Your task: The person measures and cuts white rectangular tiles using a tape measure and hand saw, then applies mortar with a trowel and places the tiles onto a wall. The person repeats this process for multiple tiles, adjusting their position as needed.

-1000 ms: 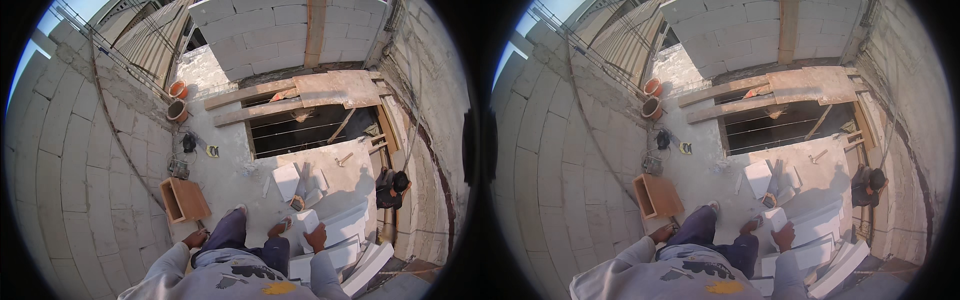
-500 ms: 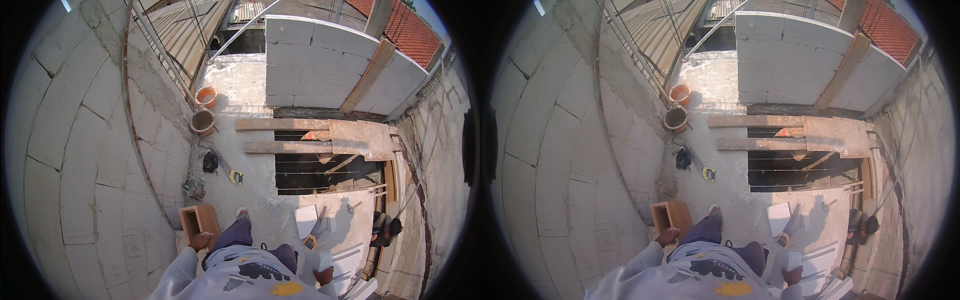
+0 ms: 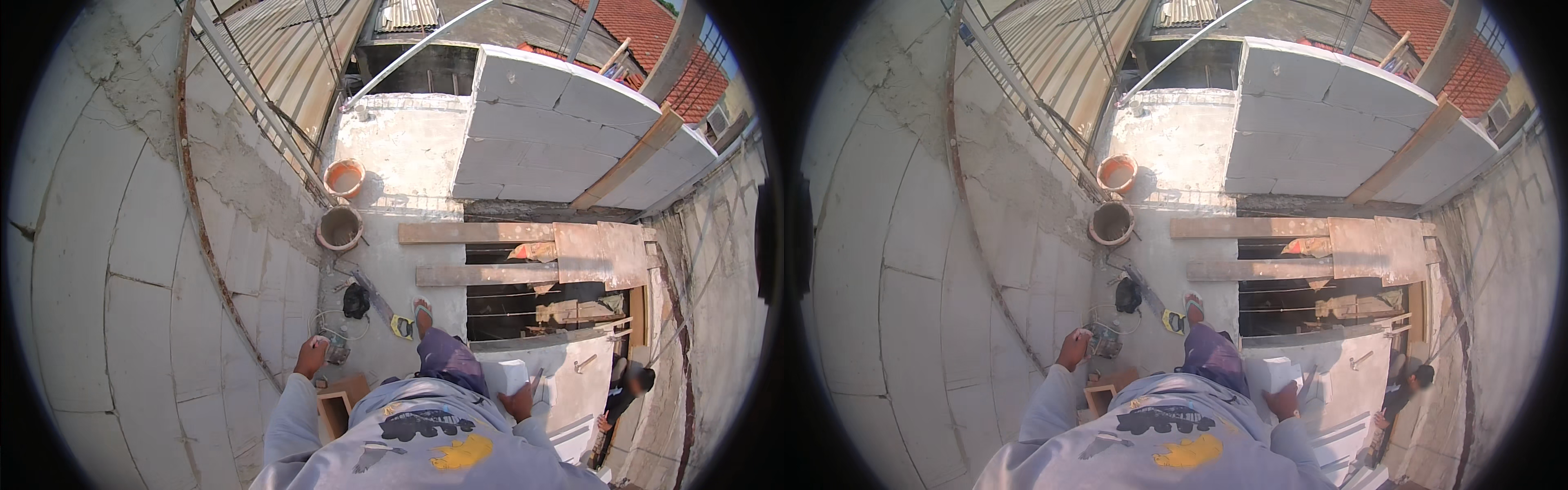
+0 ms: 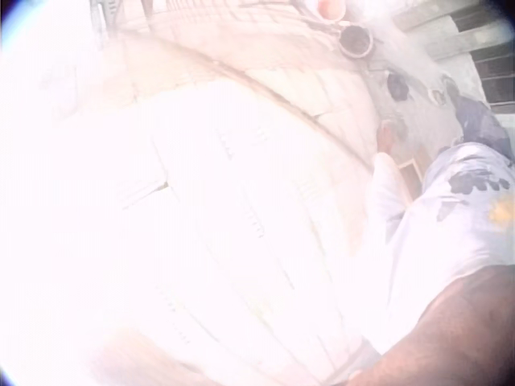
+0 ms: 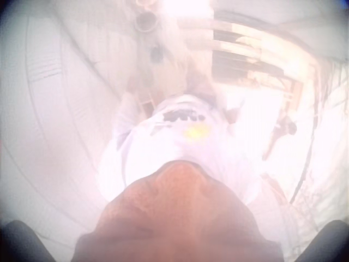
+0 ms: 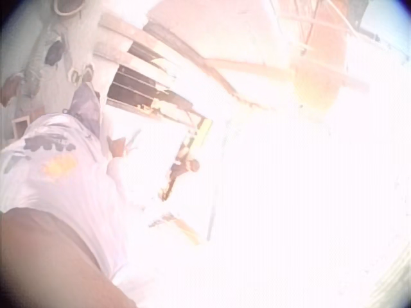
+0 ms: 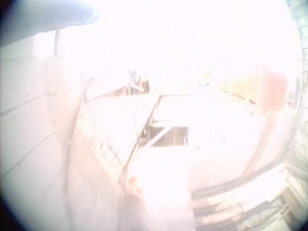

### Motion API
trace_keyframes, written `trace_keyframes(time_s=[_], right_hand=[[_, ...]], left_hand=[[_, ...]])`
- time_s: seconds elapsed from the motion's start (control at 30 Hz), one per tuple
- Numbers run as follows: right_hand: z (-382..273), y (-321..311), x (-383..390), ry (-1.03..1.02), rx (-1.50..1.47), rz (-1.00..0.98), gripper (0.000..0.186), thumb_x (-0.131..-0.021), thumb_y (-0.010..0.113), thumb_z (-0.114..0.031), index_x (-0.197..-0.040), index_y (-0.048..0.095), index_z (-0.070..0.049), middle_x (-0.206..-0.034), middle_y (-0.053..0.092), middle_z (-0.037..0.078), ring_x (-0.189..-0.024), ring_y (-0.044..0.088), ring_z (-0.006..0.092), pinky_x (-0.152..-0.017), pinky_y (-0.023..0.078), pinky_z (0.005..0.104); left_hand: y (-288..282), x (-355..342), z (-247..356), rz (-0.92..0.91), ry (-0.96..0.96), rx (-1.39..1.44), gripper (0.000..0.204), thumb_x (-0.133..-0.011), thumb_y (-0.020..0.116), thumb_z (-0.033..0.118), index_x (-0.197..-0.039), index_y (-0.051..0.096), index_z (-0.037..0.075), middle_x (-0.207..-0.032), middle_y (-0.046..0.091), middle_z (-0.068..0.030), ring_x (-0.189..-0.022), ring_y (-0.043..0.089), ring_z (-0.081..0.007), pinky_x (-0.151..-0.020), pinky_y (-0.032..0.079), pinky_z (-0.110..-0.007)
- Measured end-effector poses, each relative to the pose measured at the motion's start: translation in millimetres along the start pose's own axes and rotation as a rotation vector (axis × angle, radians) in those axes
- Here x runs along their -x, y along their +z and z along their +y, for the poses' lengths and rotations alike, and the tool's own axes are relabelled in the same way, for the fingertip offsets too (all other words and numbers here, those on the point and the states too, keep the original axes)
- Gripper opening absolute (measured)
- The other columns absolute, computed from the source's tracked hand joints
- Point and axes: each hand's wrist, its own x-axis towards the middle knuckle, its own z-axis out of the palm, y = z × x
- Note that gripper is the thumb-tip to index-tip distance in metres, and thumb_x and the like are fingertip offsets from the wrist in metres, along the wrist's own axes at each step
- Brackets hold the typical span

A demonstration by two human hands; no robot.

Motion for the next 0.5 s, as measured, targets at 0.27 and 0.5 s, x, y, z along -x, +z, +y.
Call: trace_keyframes(time_s=[0.27, 0.5], right_hand=[[-223.6, -54.1, -184.1, -0.419, 0.172, 0.168, 0.084, -0.066, 0.091, -0.041, -0.122, 0.044, 0.002, -0.121, 0.058, 0.024, -0.109, 0.064, 0.0454, -0.091, 0.054, 0.0529], [-512.3, -105.9, -297.6, -0.625, 0.175, 0.145, 0.079, -0.068, 0.091, -0.04, -0.12, 0.045, -0.002, -0.115, 0.059, 0.019, -0.104, 0.064, 0.0433, -0.082, 0.056, 0.052]], left_hand=[[25.8, -58.6, 76.0, 0.125, -0.042, 0.143, 0.017, -0.094, 0.063, 0.023, -0.097, 0.069, 0.007, -0.077, 0.058, 0.0012, -0.068, 0.055, -0.0101, -0.056, 0.049, -0.029], [17.2, -203.9, 176.4, 0.114, 0.256, 0.004, 0.016, -0.095, 0.064, 0.02, -0.098, 0.07, 0.005, -0.08, 0.061, 0.0011, -0.07, 0.053, -0.0083, -0.059, 0.045, -0.027]])
